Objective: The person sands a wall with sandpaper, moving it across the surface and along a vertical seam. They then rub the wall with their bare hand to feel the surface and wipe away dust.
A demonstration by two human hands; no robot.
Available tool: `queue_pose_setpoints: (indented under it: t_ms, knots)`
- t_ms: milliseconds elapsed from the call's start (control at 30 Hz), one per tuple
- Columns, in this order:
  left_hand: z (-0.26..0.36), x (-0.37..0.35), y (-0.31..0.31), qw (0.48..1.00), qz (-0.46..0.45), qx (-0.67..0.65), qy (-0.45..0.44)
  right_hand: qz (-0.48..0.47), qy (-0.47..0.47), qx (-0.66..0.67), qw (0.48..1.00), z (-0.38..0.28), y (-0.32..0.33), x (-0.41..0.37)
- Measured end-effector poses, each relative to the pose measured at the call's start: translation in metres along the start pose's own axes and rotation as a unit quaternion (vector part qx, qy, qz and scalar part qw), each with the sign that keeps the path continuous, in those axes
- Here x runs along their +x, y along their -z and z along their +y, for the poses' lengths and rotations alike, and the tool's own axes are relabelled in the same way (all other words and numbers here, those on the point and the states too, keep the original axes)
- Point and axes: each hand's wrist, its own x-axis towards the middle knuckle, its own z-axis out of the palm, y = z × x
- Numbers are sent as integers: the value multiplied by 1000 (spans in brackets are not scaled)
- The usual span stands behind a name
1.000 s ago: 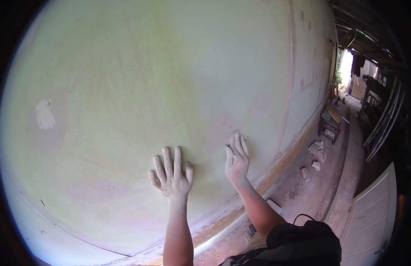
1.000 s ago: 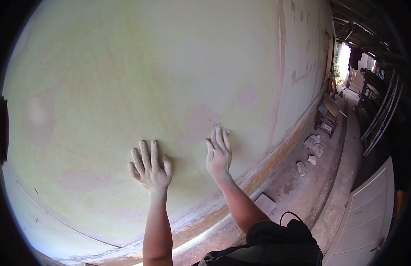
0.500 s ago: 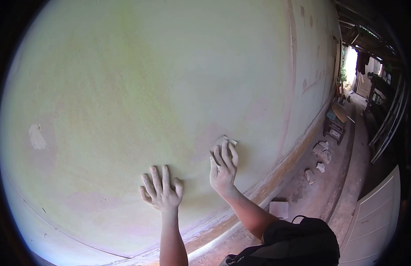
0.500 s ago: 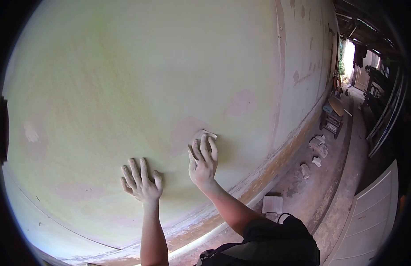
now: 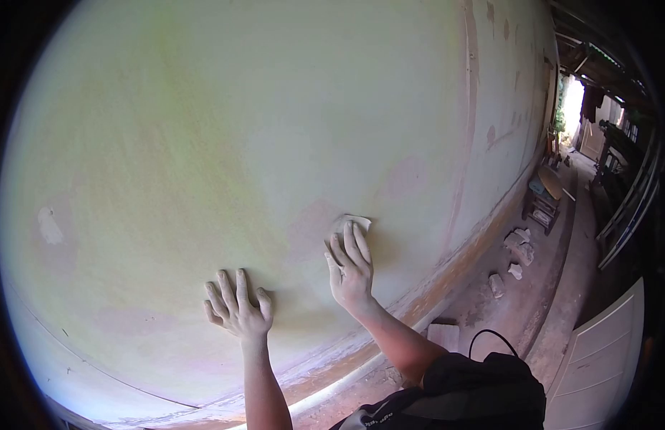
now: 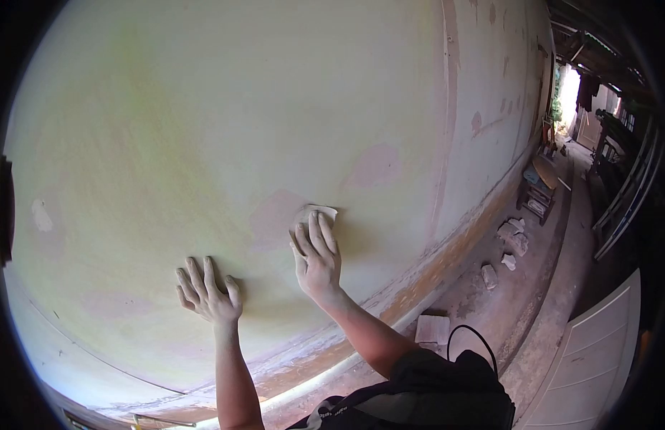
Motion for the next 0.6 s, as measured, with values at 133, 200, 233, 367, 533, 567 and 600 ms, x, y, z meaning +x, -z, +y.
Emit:
queue_pose_setpoints:
  t_ms: [133, 200, 233, 367, 533, 567, 600]
  knots:
    - [0, -2, -2, 1000, 12, -4, -19, 80, -31, -39, 996, 41, 4, 23]
    - [3, 0, -1, 1000, 14, -9, -11, 123, -81, -19, 989, 67, 11, 46]
    - [3, -2, -2, 1000, 15, -14, -9, 125, -80, -23, 989, 67, 9, 52]
    - [7, 0, -4, 1000, 14, -16, 14, 146, -138, 5, 979, 40, 4, 44]
    - [9, 2, -1, 999, 20, -30, 22, 20, -68, -21, 997, 5, 11, 11]
    - [9, 2, -1, 999, 20, -33, 23, 21, -67, -24, 997, 17, 14, 19]
    - [9, 1, 0, 999, 18, -34, 24, 50, -124, -5, 991, 31, 16, 32]
